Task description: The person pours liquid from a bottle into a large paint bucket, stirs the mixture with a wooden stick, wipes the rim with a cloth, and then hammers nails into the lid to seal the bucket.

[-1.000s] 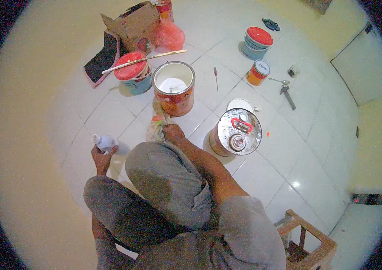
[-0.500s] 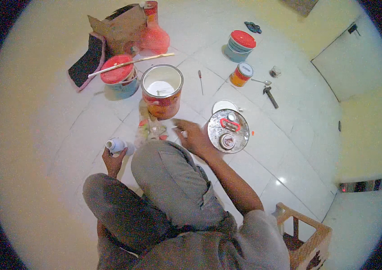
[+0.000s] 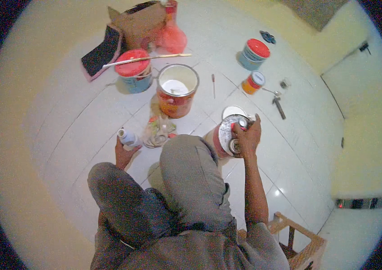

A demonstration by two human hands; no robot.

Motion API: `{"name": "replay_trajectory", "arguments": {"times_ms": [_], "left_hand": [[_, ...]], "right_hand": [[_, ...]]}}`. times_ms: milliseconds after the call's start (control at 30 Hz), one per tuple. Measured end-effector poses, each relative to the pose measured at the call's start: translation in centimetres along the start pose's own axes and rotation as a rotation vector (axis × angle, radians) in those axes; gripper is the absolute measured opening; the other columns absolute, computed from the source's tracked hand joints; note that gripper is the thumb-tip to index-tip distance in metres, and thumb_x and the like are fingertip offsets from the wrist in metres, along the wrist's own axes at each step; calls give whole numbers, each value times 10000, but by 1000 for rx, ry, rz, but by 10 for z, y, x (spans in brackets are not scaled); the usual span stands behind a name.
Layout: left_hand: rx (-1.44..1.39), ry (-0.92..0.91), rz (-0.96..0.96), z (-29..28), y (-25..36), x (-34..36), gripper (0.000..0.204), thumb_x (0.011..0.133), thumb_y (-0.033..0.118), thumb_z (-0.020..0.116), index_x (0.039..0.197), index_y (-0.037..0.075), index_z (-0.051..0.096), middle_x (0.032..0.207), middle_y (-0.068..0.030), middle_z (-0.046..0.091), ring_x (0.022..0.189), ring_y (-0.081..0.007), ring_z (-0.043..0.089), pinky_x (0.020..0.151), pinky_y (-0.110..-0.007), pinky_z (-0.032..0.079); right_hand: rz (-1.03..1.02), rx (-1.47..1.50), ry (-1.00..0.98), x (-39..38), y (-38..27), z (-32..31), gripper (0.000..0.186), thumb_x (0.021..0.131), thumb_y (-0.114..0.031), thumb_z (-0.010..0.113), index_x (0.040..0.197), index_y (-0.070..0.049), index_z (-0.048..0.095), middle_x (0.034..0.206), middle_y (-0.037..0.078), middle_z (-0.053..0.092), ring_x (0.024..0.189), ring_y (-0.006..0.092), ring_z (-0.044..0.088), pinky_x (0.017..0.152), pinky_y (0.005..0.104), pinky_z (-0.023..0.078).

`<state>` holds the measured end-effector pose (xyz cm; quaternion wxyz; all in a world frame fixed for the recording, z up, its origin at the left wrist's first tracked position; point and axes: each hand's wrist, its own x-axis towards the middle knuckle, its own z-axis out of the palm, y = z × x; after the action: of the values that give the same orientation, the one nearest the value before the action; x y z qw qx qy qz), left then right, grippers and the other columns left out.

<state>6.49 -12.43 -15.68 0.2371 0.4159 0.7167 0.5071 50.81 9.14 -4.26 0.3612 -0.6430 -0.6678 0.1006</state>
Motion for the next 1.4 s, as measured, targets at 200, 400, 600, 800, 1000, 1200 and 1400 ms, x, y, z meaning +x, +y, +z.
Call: {"name": "replay_trajectory", "arguments": {"times_ms": [200, 400, 600, 800, 1000, 1200, 1400], "left_hand": [[-10, 48, 45, -27, -49, -28, 1289, 654, 197, 980, 1623, 105, 134, 1552, -229, 402, 1415, -363, 448, 1182, -509, 377], [34, 202, -72, -72, -53, -69, 1276, 683, 139, 958, 1630, 166, 103, 1588, -205, 347, 1415, -379, 437, 1162, -560, 393], [-12, 240, -147, -117, -33, -68, 1149, 771, -20, 840, 1633, 204, 114, 1582, -198, 361, 1381, -342, 480, 1096, -506, 487], [105, 355, -99, -159, 60, -67, 869, 823, -47, 784, 1566, 116, 363, 1381, -174, 617, 1182, -268, 656, 876, -348, 606], [157, 251, 68, -179, 108, -16, 662, 876, -45, 725, 1486, 59, 490, 1304, -158, 676, 1119, -217, 689, 854, -305, 591], [197, 231, 117, -175, 150, 9, 593, 920, -22, 689, 1479, 73, 514, 1311, -147, 677, 1159, -217, 671, 848, -282, 559], [178, 146, 203, -133, 184, 40, 574, 923, -10, 690, 1468, 75, 534, 1305, -145, 679, 1137, -214, 678, 823, -288, 556]], "right_hand": [[55, 1, -115, 3, -19, 4, 905, 771, -206, 834, 1489, 64, 353, 1092, 232, 695, 1011, 377, 688, 937, 448, 534], [-155, 214, -236, -34, -108, 13, 905, 782, -171, 824, 1533, -15, 345, 1151, 200, 667, 1061, 343, 652, 952, 446, 521], [-210, 175, -760, -107, -71, 146, 846, 832, -221, 789, 1540, -62, 354, 1186, 244, 636, 1114, 403, 617, 961, 496, 511], [-116, -11, -1141, -138, -55, 166, 580, 988, -331, 552, 1490, -68, 427, 1221, 276, 617, 1187, 437, 586, 992, 509, 490], [-354, 246, -898, -125, -30, 134, 447, 1015, -226, 510, 1430, -62, 494, 1264, 251, 619, 1222, 426, 574, 1064, 480, 453], [-261, 326, -31, 12, -39, -36, 237, 929, -178, 681, 1090, -9, 720, 926, 156, 756, 839, 275, 751, 779, 386, 581], [-177, -235, -450, 118, 292, 38, 308, 908, -289, 671, 1031, -8, 694, 808, 134, 723, 705, 237, 690, 687, 378, 564]]}}
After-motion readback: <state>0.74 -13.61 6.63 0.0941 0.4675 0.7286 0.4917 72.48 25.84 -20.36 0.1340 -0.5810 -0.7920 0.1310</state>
